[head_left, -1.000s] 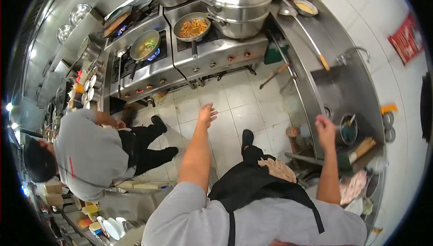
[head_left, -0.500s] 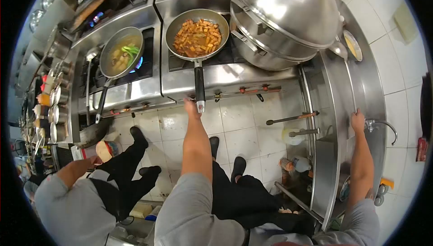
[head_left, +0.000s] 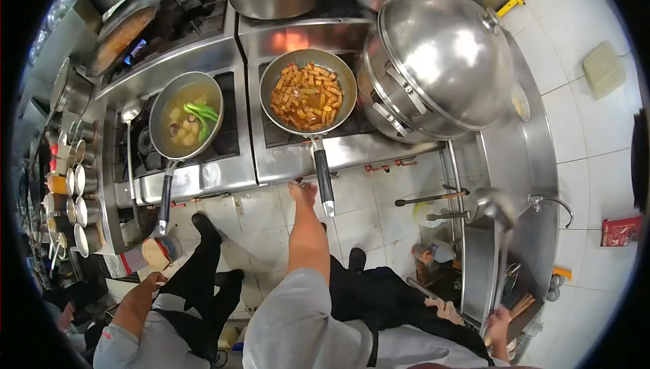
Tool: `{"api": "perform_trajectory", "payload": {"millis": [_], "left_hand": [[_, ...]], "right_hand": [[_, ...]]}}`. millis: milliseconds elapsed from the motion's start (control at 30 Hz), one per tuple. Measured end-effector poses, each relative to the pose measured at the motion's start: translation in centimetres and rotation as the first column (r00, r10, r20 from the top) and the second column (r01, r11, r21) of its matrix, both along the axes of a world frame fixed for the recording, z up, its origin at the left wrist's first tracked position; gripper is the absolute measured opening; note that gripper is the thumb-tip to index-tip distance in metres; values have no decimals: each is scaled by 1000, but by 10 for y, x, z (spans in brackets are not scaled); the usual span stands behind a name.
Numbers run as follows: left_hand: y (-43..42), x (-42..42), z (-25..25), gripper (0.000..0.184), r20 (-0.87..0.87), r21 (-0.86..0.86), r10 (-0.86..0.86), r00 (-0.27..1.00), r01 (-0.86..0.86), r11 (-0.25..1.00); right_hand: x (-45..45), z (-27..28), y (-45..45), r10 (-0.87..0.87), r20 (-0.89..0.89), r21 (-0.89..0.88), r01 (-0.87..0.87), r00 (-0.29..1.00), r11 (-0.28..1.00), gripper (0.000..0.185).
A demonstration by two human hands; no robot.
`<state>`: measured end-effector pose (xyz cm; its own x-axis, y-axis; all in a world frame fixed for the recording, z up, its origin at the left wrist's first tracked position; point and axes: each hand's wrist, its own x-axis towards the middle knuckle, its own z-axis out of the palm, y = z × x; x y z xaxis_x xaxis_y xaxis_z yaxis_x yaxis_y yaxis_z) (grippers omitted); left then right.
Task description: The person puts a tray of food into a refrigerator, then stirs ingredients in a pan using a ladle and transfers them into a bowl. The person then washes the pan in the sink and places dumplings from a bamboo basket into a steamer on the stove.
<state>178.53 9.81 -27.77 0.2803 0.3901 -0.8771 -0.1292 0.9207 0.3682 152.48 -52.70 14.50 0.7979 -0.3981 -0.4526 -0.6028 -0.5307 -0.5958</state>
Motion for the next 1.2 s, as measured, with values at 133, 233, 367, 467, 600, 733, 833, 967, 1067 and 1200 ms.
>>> {"api": "perform_trajectory", "payload": {"millis": [133,233,367,467,600,733,833,967,1067,1200], "left_hand": [[3,-95,-7,80,-291,-87,-383,877,375,923],[15,-189,-4,79,-513,159,-696,502,853,497],[53,-304,-6,68,-614,147,-785,84,989,-8],[69,-358,55,66,-632,121,-766,119,991,53],[70,-426,60,68,-636,215,-676,372,927,308],[49,-465,69,48,-637,49,-680,364,899,435],[24,-490,77,57,-637,213,-689,346,938,274],[13,-476,102,57,-700,117,-682,212,976,183],[19,-484,61,55,-684,278,-655,320,945,171],[34,-478,50,50,-619,459,-637,459,870,181]], "right_hand": [[48,-1,119,329,-122,22,-329,936,944,9],[119,-27,209,528,95,64,-534,844,843,21],[220,-62,341,737,160,-218,-705,657,675,26],[275,-90,414,773,283,-328,-700,569,635,26],[312,-118,462,799,196,-454,-670,568,587,29],[323,-111,475,802,125,-459,-682,585,569,32],[328,-115,472,809,84,-427,-713,581,556,34],[331,-107,456,843,56,-333,-786,534,520,35],[311,-83,434,850,59,-307,-801,523,514,30],[284,-83,408,873,104,-239,-840,476,487,28]]}}
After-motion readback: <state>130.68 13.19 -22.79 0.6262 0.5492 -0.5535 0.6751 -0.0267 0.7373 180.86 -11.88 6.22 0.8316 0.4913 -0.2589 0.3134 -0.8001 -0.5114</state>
